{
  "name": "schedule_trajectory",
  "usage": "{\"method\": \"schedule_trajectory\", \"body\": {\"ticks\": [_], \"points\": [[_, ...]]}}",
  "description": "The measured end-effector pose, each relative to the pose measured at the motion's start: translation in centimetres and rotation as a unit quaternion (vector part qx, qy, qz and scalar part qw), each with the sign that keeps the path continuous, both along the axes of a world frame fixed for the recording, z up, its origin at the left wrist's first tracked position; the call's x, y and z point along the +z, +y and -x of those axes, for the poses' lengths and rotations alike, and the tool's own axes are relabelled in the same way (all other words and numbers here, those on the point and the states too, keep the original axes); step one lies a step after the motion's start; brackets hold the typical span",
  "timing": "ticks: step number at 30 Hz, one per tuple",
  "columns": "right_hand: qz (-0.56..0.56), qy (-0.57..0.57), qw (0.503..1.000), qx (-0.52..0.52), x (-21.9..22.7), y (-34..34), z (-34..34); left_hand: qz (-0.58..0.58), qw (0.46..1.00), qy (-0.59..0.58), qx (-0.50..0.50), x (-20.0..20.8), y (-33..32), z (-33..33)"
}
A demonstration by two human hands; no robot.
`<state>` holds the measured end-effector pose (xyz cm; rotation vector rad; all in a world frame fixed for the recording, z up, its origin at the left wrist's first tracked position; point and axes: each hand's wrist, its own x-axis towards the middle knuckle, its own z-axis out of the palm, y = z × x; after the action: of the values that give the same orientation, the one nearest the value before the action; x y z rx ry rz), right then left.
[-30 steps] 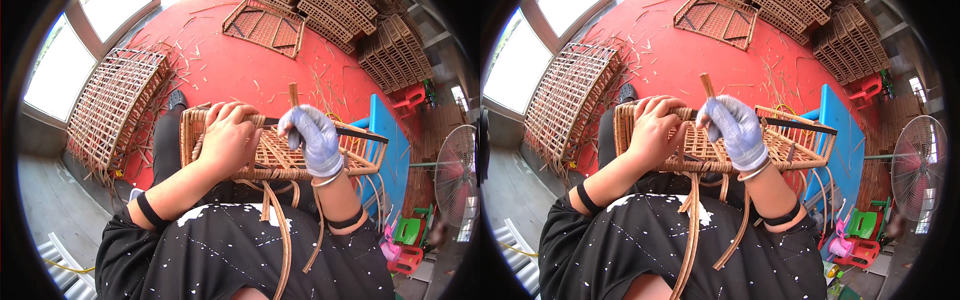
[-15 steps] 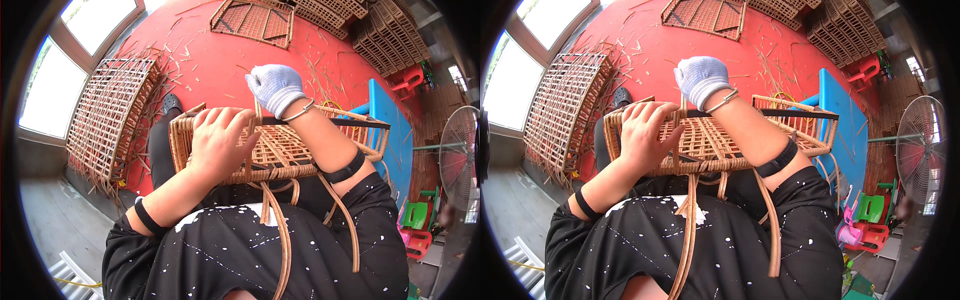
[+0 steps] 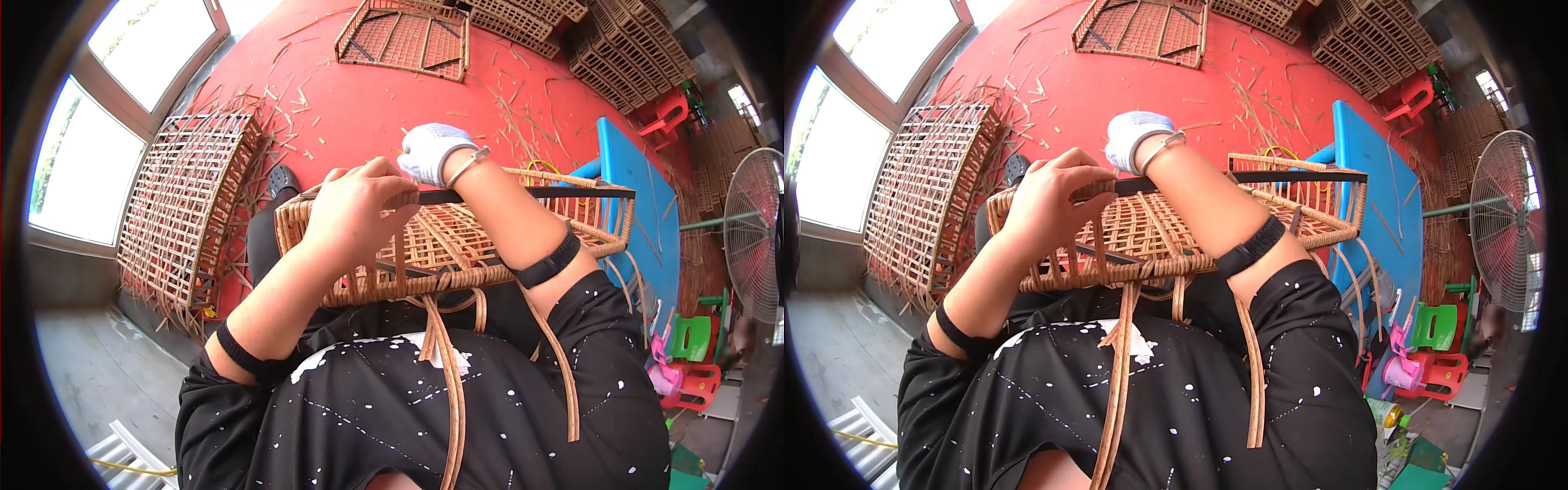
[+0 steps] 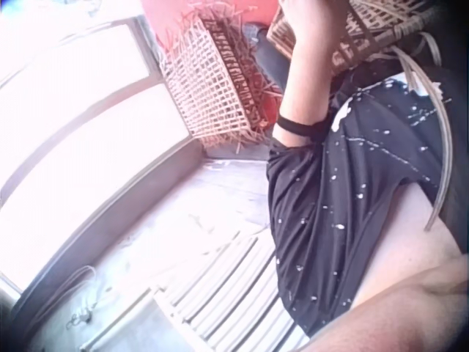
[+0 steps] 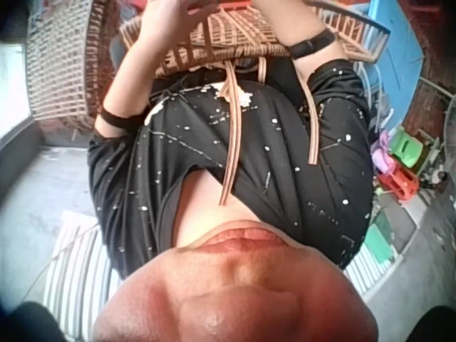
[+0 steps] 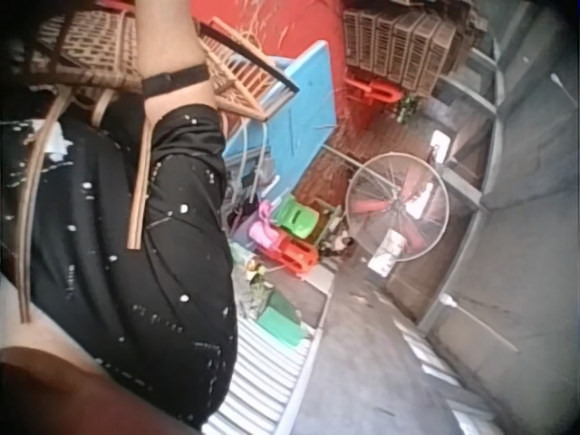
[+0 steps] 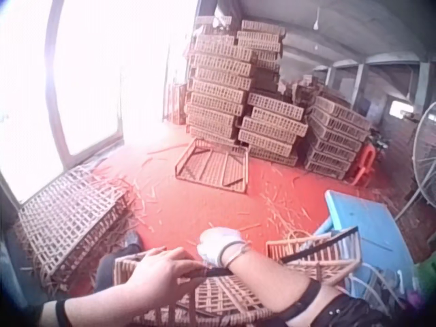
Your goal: Weaving bamboo or rattan strips onto a furniture frame and securing them with a pneumatic staple gun and trimming excess with scissors.
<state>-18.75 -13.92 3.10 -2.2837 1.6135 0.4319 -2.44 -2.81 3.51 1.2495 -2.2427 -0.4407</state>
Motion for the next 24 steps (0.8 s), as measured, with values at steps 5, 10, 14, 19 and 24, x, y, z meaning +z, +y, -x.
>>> {"method": "schedule_trajectory", "body": {"ticks": [5,10,14,19,24], "points": [[0.359,-0.382,0.851,-0.032,2.2,6.1,2.8,-0.057,0.998,0.008,-0.010,0.5,-0.3,-0.3],[0.084,-0.340,0.936,-0.021,1.1,13.7,5.7,-0.096,0.995,-0.017,-0.015,0.7,-0.8,-0.3],[0.007,-0.481,0.865,-0.144,-3.7,13.9,4.5,-0.127,0.991,0.023,-0.026,0.6,-0.8,-0.3],[-0.254,-0.704,0.623,-0.228,-5.5,13.6,4.6,-0.065,0.997,0.031,-0.017,0.1,-0.4,-0.2],[-0.064,-0.656,0.721,-0.214,-4.6,14.6,3.3,0.047,0.998,-0.020,-0.024,-0.7,0.3,0.1]]}}
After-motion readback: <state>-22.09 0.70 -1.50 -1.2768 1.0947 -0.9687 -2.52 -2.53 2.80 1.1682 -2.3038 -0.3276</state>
